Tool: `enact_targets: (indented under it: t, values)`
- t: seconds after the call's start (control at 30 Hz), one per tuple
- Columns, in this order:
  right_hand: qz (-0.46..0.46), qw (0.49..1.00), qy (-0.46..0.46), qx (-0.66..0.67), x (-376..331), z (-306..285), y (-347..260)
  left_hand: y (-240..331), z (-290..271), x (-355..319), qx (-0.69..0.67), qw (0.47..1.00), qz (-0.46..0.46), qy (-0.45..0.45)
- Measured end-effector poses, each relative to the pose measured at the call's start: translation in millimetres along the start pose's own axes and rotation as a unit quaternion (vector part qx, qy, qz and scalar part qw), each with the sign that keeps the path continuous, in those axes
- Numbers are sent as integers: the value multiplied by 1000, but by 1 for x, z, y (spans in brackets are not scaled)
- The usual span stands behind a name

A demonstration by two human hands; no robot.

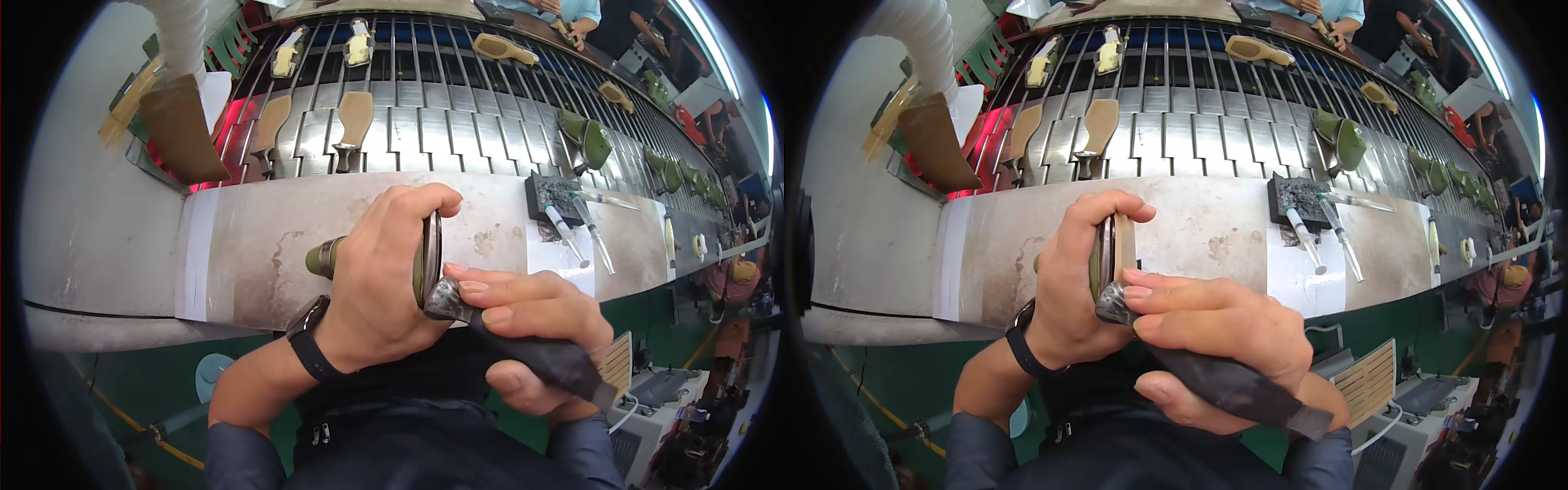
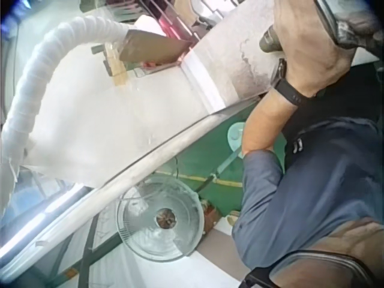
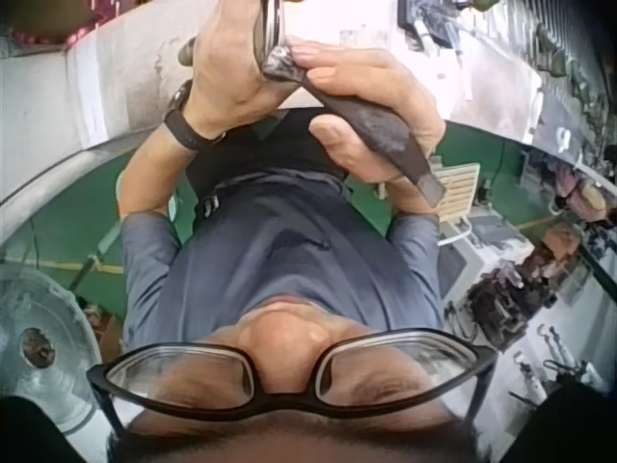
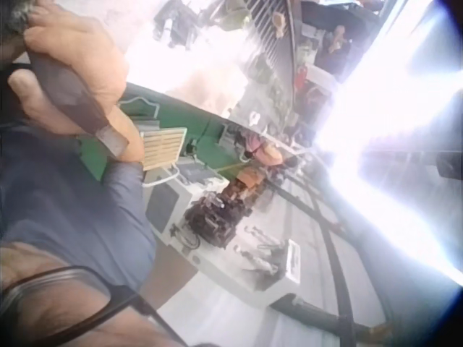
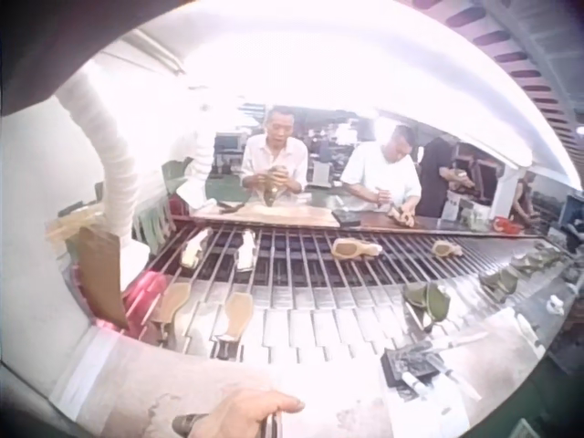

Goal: The person assembles high-heeled shoes by taking shoe uppers on lasts and soles from a conveyor belt, pressing the soles onto the shoe uppers by hand, hammering the edges with a hammer, and returning the assembled shoes to the conveyor belt.

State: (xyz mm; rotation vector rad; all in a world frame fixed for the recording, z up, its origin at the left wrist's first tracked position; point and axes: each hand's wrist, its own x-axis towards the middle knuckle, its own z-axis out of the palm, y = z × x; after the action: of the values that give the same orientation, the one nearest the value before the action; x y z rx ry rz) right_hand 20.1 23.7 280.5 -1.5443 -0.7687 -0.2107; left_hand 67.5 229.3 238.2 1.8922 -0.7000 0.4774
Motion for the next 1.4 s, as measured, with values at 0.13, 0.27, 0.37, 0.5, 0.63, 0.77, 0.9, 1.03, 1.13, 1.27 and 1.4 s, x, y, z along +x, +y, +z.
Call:
enact_targets:
  t: [0.13,0.27,0.37,0.5,0.63,0.77,0.9,1.03,1.13,1.27,1.4]
  values:
    - [69,997,-43,3,7,-14,-10,3,5,-4,-5,999,39,-5]
    - [97,995,0,23,19,-18,-10,2,8,-12,0,996,89,-5]
    - [134,990,-11,37,23,-20,-14,5,10,-25,13,995,101,15]
    - [167,975,-96,114,14,-12,-10,17,8,-58,35,989,120,74]
    - [260,949,-36,173,-27,27,10,-31,28,-123,128,952,202,193]
    - [403,875,176,204,-105,58,66,-65,25,-169,215,959,108,148]
    - [414,851,231,225,-135,84,71,-67,27,-182,235,961,73,128]
    - [418,871,178,188,-125,85,76,-75,17,-192,263,957,95,80]
    - [390,890,146,186,-112,83,77,-78,21,-194,275,952,98,93]
    - [323,911,113,232,-89,78,77,-75,18,-196,266,955,92,97]
    - [281,952,-18,117,-51,62,70,-79,18,-195,265,954,98,98]
